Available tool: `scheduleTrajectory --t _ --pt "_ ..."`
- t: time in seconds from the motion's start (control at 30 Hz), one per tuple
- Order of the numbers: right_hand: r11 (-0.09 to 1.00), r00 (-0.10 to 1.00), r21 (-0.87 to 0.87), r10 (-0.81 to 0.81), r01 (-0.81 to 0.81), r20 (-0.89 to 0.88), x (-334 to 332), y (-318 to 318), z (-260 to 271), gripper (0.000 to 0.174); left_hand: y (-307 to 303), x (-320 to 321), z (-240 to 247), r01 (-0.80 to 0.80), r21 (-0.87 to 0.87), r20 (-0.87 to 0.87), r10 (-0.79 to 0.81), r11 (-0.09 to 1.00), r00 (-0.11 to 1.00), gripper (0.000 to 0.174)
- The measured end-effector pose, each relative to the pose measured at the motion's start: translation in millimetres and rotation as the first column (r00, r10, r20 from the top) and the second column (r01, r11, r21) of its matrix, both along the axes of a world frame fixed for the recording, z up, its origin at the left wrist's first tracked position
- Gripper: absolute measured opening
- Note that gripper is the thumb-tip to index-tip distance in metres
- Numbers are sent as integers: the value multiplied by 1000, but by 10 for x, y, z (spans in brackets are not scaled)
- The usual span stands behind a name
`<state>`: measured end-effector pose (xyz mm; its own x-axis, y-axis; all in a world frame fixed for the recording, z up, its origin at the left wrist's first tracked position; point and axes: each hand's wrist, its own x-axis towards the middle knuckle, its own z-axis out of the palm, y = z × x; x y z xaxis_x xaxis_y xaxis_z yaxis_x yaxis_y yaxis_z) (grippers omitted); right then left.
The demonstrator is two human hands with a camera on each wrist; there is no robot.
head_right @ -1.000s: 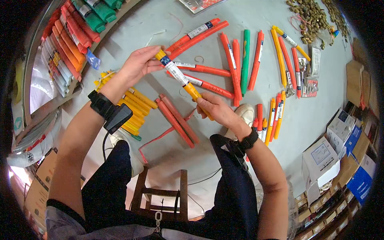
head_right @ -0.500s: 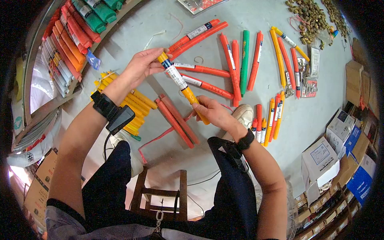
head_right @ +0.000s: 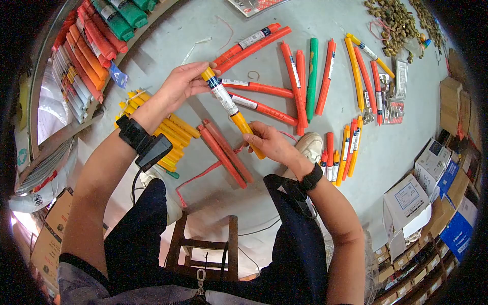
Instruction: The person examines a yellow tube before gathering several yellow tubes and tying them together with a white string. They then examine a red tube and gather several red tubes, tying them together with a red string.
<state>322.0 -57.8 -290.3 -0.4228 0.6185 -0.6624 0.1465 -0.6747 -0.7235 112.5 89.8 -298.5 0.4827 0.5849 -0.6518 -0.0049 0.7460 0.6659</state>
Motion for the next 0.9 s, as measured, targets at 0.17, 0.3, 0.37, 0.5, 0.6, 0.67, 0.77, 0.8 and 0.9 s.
scheduleTrajectory --t 0.17,0.3,0.37,0.5,0.6,0.67,0.77,0.8,0.9 --pt "1000 1000 26 9 -9 8 5 -33 -64 26 -5 0 -2 6 -13 -15 -6 1000 1000 32" --pt "999 1000 34 5 -5 26 5 -51 -92 27 -8 -1 -18 15 -24 1 -15 1000 1000 32" --pt "999 999 39 6 -7 32 10 -55 -107 27 -9 -1 -19 16 -30 9 -15 999 1000 32" --pt "999 997 43 25 -28 77 38 -69 -157 26 -16 8 -1 13 -45 28 -12 999 1000 32" --pt "995 986 -7 95 -95 134 48 -7 -106 25 -23 36 41 43 -32 -45 -44 999 998 31" --pt "988 973 -51 152 -146 172 46 16 -81 24 -34 46 63 64 -24 -104 -66 998 992 31" --pt "990 982 -62 131 -124 138 53 6 -128 25 -41 42 58 40 -27 -111 -43 999 993 31" --pt "996 987 -22 92 -90 129 56 -4 -175 25 -39 37 43 36 -20 -123 -38 999 992 32" --pt "996 990 45 70 -76 127 64 75 -228 26 -7 1 27 -7 -20 -144 4 1000 990 30"
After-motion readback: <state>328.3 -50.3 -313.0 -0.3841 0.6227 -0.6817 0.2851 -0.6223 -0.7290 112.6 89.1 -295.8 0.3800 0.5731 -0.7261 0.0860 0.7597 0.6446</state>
